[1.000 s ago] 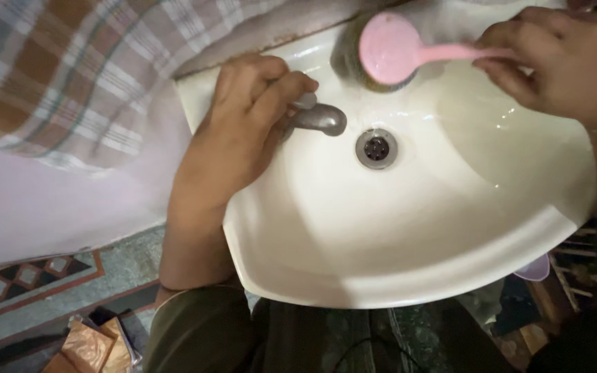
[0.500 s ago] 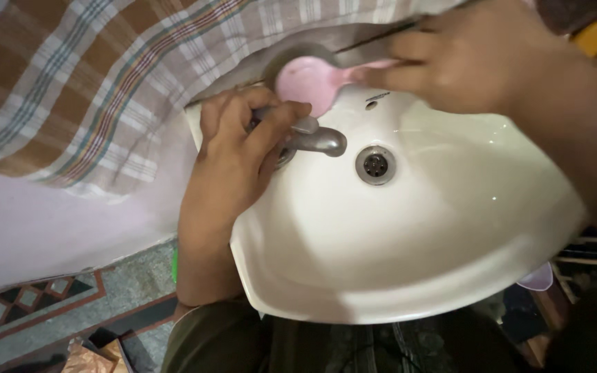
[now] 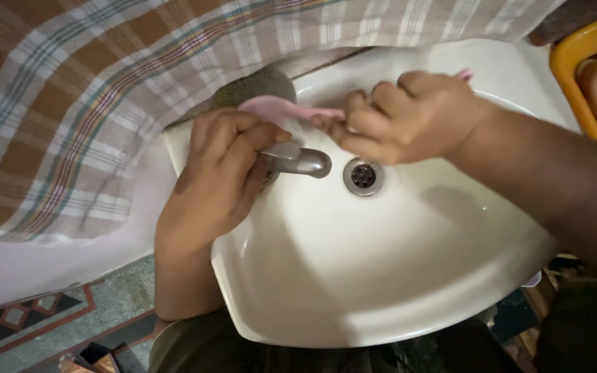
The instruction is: The person scrubs a white bathroom sink using a pink-handled brush with a green scouring pad. They repeatedly scrub the basin and drain area, then rinse the brush under running water from the faucet.
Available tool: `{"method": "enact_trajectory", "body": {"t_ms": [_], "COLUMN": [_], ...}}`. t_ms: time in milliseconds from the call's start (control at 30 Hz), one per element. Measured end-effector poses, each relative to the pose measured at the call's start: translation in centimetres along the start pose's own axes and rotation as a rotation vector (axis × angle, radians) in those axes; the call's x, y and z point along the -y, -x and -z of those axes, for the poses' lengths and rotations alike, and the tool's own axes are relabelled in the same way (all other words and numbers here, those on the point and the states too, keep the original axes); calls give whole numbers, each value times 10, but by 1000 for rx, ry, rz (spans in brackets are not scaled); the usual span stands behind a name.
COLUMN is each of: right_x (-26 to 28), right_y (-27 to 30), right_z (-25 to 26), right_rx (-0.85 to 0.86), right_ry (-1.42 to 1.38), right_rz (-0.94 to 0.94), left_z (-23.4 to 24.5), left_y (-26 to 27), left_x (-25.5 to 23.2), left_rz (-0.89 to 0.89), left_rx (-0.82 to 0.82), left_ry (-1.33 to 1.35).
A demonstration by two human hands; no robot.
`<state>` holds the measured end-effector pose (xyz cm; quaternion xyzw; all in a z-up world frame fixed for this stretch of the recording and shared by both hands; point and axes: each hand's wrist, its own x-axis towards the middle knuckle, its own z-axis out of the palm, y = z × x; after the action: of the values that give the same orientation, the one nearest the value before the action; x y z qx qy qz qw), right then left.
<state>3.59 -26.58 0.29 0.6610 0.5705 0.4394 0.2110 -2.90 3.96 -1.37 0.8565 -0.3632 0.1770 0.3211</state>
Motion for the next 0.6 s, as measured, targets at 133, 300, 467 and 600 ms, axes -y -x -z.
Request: {"method": "enact_trajectory", "body": {"t_ms": [133, 300, 467, 600], "right_x": [-32, -65, -20, -8], "right_y": [40, 87, 23, -3], "right_z": [-11, 16, 8, -4], "right_rx": [-40, 199, 39, 44], "right_ry": [43, 24, -7, -154], "right_rz": [139, 319, 11, -43], "left_z": [-1, 0, -1, -1], "left_y": [3, 3, 4, 3], "left_x": [0, -2, -4, -4], "left_rz": [18, 33, 40, 16], "left_rx": [-21, -23, -19, -29], "left_ry": [-66, -83, -59, -94]}}
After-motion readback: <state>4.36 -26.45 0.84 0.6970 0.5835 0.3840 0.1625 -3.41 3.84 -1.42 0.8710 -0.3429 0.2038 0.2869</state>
